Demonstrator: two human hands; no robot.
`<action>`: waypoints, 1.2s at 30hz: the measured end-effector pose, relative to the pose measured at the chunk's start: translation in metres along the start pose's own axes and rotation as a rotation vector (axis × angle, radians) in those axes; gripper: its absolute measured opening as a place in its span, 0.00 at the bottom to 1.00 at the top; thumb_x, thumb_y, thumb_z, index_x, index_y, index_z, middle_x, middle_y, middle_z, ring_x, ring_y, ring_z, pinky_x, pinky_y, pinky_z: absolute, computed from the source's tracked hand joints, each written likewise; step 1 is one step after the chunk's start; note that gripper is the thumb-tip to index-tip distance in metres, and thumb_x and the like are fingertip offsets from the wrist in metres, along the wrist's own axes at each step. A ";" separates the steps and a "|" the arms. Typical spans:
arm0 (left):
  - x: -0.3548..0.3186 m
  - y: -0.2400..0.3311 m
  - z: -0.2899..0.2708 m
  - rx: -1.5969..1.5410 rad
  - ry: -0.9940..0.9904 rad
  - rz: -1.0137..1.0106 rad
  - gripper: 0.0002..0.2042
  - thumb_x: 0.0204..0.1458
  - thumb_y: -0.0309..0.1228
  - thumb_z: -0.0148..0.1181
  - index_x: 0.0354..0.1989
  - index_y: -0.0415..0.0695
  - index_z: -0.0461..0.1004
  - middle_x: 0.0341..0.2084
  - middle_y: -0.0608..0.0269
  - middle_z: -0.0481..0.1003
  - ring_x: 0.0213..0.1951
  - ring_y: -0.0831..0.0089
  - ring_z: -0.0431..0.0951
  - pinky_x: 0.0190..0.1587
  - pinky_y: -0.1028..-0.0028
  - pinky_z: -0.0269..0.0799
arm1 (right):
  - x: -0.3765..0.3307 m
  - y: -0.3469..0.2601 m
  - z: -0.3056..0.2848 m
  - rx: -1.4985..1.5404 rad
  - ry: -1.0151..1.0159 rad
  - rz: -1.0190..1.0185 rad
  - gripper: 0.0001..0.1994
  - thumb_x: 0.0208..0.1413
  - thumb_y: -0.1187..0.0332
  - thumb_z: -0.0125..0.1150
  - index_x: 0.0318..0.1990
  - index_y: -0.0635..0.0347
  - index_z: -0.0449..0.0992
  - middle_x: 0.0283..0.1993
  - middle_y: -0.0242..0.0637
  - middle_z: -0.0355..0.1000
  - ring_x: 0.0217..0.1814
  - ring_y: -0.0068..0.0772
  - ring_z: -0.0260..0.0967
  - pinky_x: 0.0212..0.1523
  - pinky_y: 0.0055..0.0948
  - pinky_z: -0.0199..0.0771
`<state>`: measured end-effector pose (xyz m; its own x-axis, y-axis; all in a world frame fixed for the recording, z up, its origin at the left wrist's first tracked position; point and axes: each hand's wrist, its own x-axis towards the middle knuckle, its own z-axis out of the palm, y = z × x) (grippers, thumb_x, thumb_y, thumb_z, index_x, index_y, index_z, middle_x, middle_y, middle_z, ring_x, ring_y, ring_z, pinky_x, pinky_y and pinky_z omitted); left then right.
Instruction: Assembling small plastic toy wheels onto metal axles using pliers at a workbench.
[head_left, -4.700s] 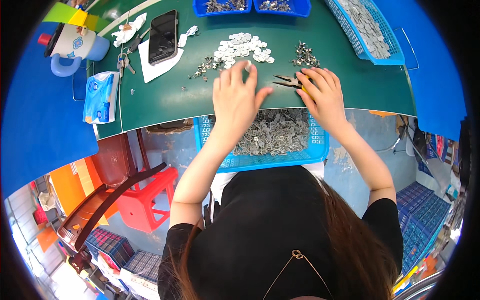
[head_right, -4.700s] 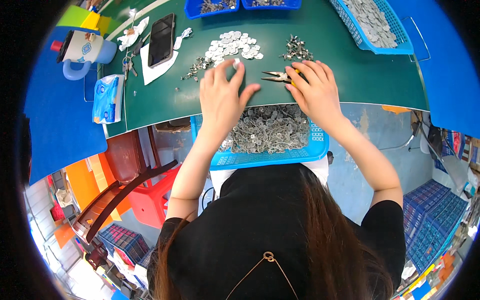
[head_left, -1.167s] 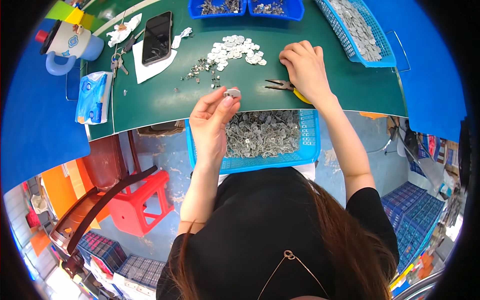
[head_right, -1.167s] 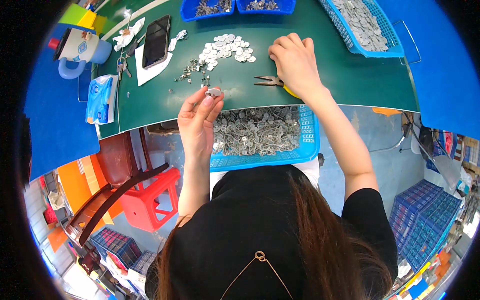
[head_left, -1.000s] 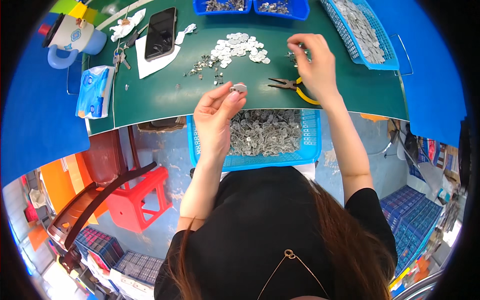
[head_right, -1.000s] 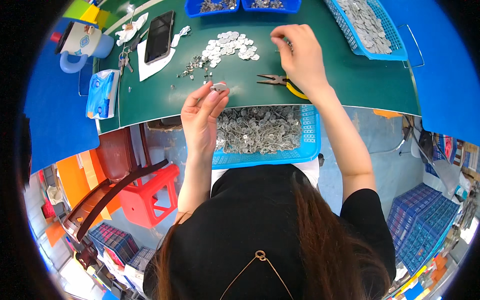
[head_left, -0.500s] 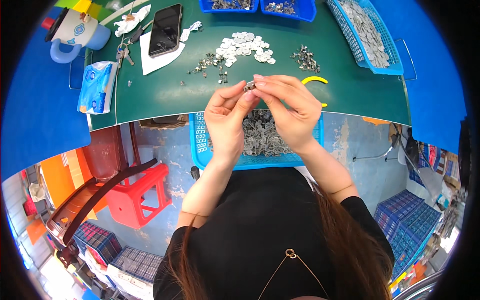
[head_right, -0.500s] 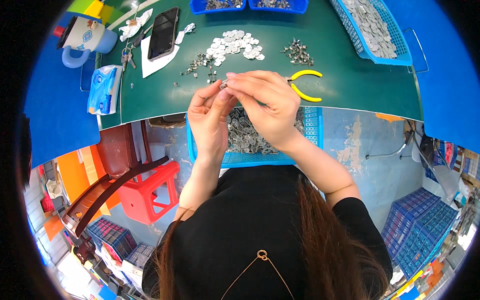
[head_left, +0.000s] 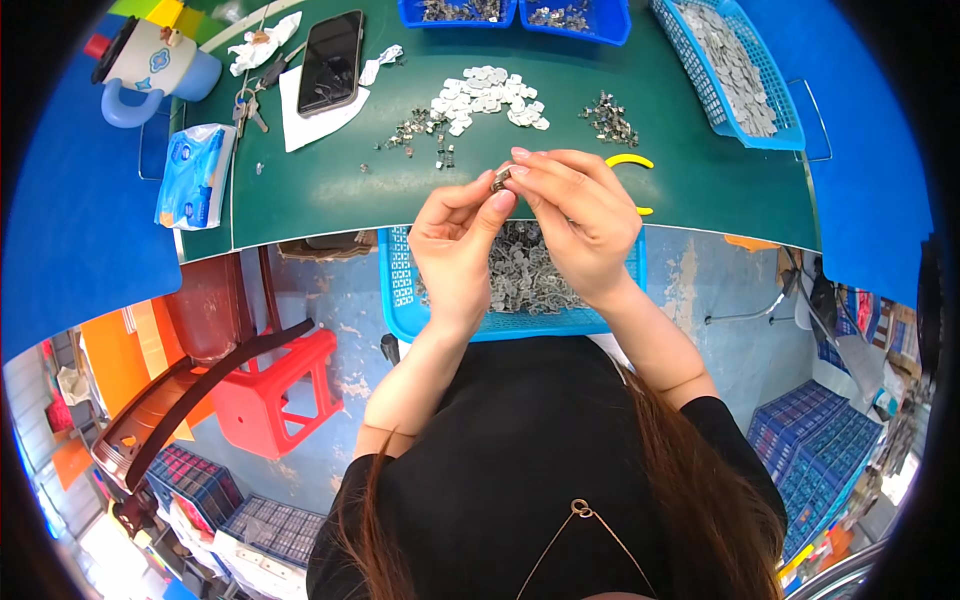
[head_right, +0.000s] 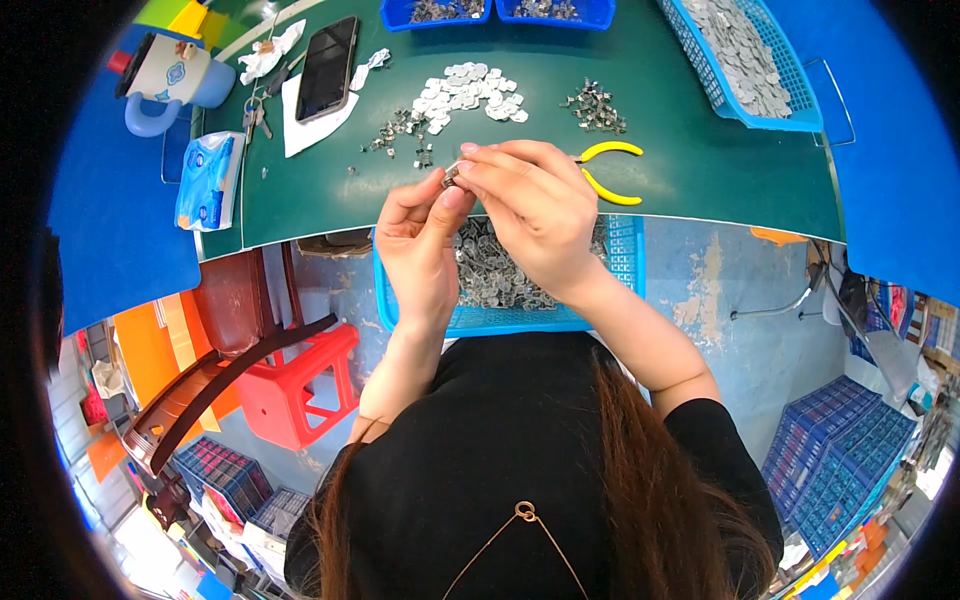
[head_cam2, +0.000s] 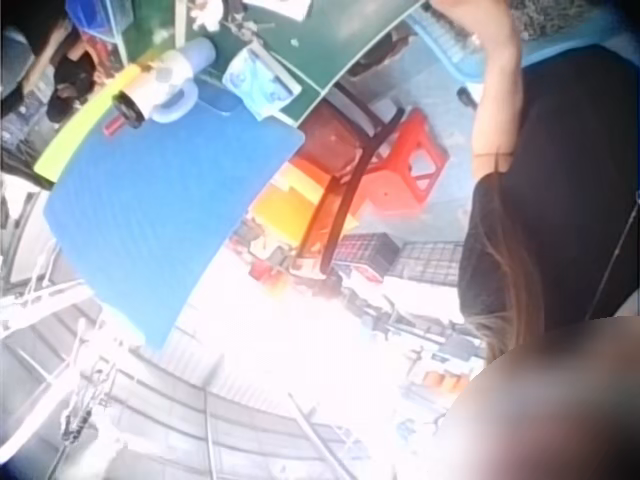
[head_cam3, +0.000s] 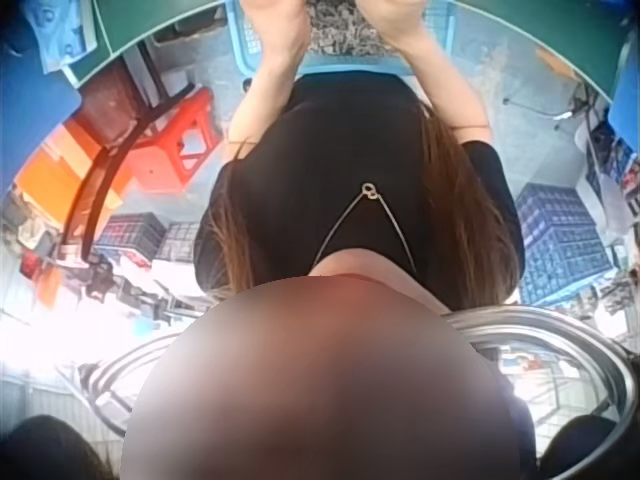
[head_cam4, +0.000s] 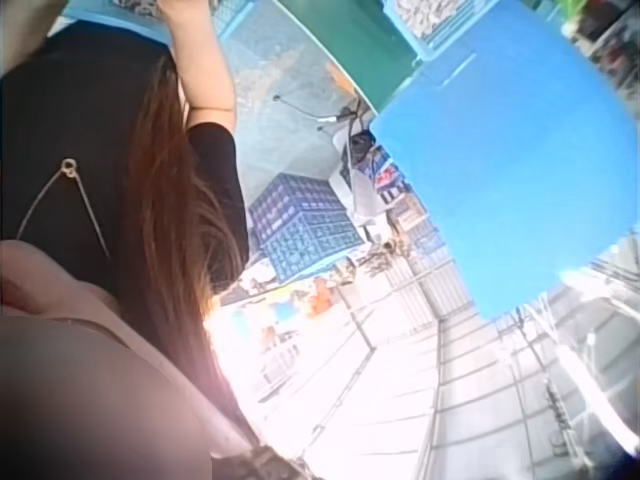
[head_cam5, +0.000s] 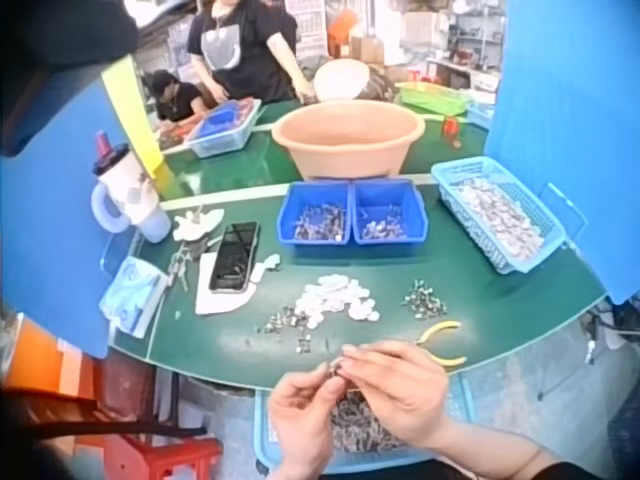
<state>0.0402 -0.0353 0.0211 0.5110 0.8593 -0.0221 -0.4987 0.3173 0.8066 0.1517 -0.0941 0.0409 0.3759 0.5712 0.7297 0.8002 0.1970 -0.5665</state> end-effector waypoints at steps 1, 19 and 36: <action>0.000 0.000 0.001 -0.009 -0.002 0.004 0.09 0.51 0.18 0.60 0.41 0.34 0.72 0.39 0.52 0.77 0.41 0.71 0.78 0.47 0.73 0.76 | 0.000 0.000 0.000 -0.018 0.009 -0.014 0.11 0.41 0.83 0.66 0.35 0.64 0.80 0.39 0.40 0.78 0.40 0.35 0.74 0.38 0.27 0.76; 0.002 0.003 0.001 0.024 -0.043 -0.101 0.10 0.54 0.22 0.59 0.44 0.35 0.73 0.37 0.55 0.77 0.39 0.73 0.78 0.44 0.73 0.78 | -0.009 0.002 -0.009 0.433 -0.052 0.301 0.11 0.41 0.85 0.65 0.36 0.66 0.80 0.37 0.40 0.77 0.41 0.33 0.72 0.42 0.27 0.72; 0.002 0.007 -0.002 0.076 -0.048 0.101 0.07 0.53 0.18 0.58 0.41 0.34 0.72 0.38 0.50 0.78 0.41 0.67 0.79 0.47 0.72 0.77 | -0.045 0.055 -0.068 -0.739 -0.369 0.142 0.26 0.44 0.59 0.69 0.51 0.57 0.70 0.51 0.35 0.67 0.53 0.40 0.61 0.53 0.38 0.56</action>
<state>0.0365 -0.0300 0.0260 0.4948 0.8646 0.0879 -0.4957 0.1977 0.8457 0.2108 -0.1625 0.0027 0.4220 0.8007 0.4252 0.9054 -0.3960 -0.1529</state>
